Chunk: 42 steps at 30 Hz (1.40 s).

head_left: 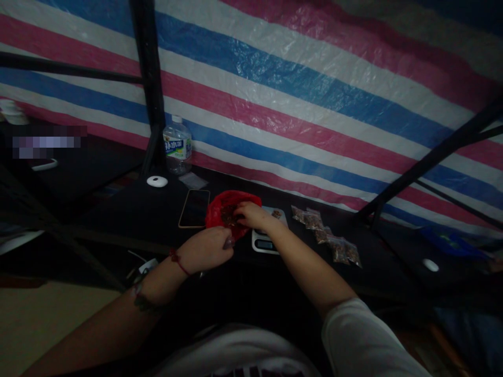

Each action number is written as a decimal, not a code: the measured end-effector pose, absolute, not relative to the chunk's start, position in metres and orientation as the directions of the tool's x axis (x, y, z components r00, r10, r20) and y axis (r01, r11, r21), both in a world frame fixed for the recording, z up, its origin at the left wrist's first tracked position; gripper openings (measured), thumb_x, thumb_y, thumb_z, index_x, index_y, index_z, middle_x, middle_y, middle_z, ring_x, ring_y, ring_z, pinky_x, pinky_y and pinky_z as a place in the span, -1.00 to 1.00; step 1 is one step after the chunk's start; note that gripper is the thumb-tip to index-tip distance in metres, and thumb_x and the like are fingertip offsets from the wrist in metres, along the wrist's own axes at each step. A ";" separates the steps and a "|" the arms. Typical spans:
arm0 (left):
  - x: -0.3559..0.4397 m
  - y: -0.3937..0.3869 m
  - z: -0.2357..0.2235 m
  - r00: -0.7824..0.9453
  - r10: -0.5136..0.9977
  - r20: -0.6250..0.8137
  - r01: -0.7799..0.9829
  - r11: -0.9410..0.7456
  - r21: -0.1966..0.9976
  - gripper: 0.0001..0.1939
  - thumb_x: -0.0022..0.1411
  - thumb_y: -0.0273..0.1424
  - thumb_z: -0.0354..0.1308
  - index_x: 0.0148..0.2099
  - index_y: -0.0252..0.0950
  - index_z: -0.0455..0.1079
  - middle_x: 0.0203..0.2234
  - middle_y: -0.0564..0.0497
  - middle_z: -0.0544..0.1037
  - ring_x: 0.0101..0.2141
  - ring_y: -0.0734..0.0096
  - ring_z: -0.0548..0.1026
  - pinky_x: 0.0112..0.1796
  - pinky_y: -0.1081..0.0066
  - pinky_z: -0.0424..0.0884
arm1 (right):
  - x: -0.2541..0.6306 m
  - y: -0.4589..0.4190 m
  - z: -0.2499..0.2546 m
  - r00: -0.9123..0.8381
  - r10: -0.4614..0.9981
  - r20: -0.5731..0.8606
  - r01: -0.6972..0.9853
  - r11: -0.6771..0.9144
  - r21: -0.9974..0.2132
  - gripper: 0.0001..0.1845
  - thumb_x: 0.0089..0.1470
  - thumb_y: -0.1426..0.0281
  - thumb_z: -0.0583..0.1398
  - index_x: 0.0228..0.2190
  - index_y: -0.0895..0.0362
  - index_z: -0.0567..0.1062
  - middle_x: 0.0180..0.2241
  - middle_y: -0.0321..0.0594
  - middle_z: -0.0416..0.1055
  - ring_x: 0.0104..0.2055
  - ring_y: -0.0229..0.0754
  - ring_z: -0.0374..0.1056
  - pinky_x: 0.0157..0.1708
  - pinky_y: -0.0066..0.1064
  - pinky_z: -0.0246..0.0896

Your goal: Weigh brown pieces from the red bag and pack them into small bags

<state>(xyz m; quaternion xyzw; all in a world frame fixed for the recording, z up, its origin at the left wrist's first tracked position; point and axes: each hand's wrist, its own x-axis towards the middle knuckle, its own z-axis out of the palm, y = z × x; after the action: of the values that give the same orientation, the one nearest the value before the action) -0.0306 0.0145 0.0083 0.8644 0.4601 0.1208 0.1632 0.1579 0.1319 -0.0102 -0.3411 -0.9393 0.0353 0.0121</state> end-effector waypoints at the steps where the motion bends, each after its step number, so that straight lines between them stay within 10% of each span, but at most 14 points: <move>1: -0.031 0.014 0.008 0.548 0.834 0.056 0.755 -0.522 0.397 -0.90 0.11 -0.40 -0.02 -0.39 -0.28 0.29 -0.42 -0.05 0.51 -0.42 0.36 0.44 -0.41 0.40 0.26 | 0.159 0.133 -0.010 -0.760 0.650 0.004 0.648 0.758 -0.078 -0.60 0.04 0.43 0.24 -0.05 0.21 0.49 -0.11 -0.02 0.43 -0.11 -0.13 0.34 -0.09 -0.35 0.19; 42: -0.030 0.013 0.013 0.552 0.833 0.035 0.753 -0.517 0.407 -0.90 0.08 -0.42 -0.03 -0.40 -0.29 0.30 -0.42 -0.06 0.51 -0.44 0.35 0.45 -0.41 0.39 0.26 | 0.140 0.131 -0.012 -0.629 0.773 -0.082 0.774 0.633 0.032 -0.70 0.01 0.53 0.18 -0.17 0.23 0.54 -0.12 0.00 0.50 -0.10 -0.07 0.41 -0.12 -0.40 0.25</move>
<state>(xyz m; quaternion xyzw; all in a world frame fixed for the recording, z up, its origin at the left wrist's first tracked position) -0.0304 0.0128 0.0130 0.8634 0.4593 0.1137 0.1752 0.1403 0.1314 -0.0121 -0.4284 -0.9025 0.0030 -0.0440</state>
